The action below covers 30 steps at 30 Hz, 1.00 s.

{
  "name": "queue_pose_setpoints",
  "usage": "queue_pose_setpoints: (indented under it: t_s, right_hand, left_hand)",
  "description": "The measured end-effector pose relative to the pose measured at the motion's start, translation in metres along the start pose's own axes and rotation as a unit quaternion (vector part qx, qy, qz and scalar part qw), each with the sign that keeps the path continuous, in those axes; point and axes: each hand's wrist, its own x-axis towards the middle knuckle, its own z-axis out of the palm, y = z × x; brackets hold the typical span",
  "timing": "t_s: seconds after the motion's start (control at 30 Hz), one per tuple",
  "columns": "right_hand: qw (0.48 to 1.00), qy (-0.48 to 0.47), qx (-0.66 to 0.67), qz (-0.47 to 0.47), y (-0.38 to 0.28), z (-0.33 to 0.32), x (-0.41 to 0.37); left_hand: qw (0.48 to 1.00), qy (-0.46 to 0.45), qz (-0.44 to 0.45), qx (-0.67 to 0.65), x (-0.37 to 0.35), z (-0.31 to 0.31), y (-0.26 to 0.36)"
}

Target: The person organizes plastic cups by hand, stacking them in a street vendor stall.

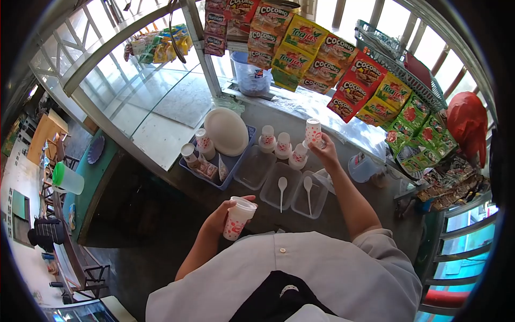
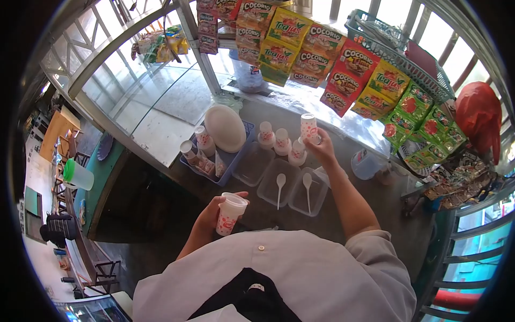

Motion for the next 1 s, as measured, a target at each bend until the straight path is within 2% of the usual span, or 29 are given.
queue_pose_setpoints:
  t_s: [0.07,0.1,0.17,0.2,0.27,0.37,0.5,0.6,0.67,0.73,0.8,0.87,0.9,0.93,1.0]
  right_hand:
    - [0.989,0.052,-0.119,-0.069,0.010,0.011,-0.002]
    - [0.990,0.049,-0.118,-0.067,0.023,0.013,-0.003]
    - [0.938,0.084,-0.324,-0.091,0.053,0.013,-0.006]
    - [0.938,0.081,-0.324,-0.089,0.049,0.018,-0.011]
    - [0.918,0.062,-0.392,0.019,0.038,0.029,-0.021]
    - [0.898,0.084,-0.424,0.076,0.043,0.031,-0.022]
    - [0.897,0.108,-0.428,0.032,0.041,0.032,-0.025]
    - [0.906,0.130,-0.398,0.068,0.047,0.033,-0.024]
    - [0.903,0.175,-0.376,-0.108,0.059,0.030,-0.022]
    - [0.909,0.194,-0.346,-0.127,0.038,0.034,-0.018]
    - [0.915,0.207,-0.321,-0.134,0.028,0.037,-0.022]
    - [0.942,0.241,-0.216,-0.084,0.023,0.031,-0.021]
    - [0.940,0.247,-0.219,-0.080,0.019,0.029,-0.023]
    - [0.961,0.246,-0.127,-0.017,0.010,0.026,-0.025]
    - [0.964,0.237,0.064,0.098,-0.008,0.021,-0.023]
  left_hand:
    - [1.000,-0.016,0.009,-0.009,0.001,0.005,0.003]
    - [1.000,-0.010,0.012,0.001,0.001,0.005,0.004]
    - [1.000,-0.002,0.017,0.004,-0.003,0.002,0.007]
    - [1.000,0.003,0.022,0.010,-0.005,0.000,0.009]
    - [1.000,0.011,0.028,0.010,-0.009,-0.004,0.011]
    - [0.999,0.017,0.036,0.012,-0.016,-0.012,0.013]
    - [0.998,0.029,0.044,0.015,-0.024,-0.020,0.018]
    - [0.999,0.022,0.029,0.004,-0.025,-0.029,0.026]
    - [0.999,0.015,0.034,0.002,-0.028,-0.035,0.029]
    - [0.999,0.006,0.040,-0.001,-0.023,-0.041,0.043]
    - [0.997,-0.045,0.046,-0.036,-0.021,-0.048,0.057]
    - [0.997,-0.037,0.043,-0.055,-0.019,-0.053,0.066]
    - [0.997,-0.021,0.043,-0.059,-0.018,-0.055,0.072]
    - [0.997,-0.007,0.043,-0.062,-0.017,-0.058,0.078]
    - [0.997,-0.019,0.040,-0.062,-0.015,-0.064,0.092]
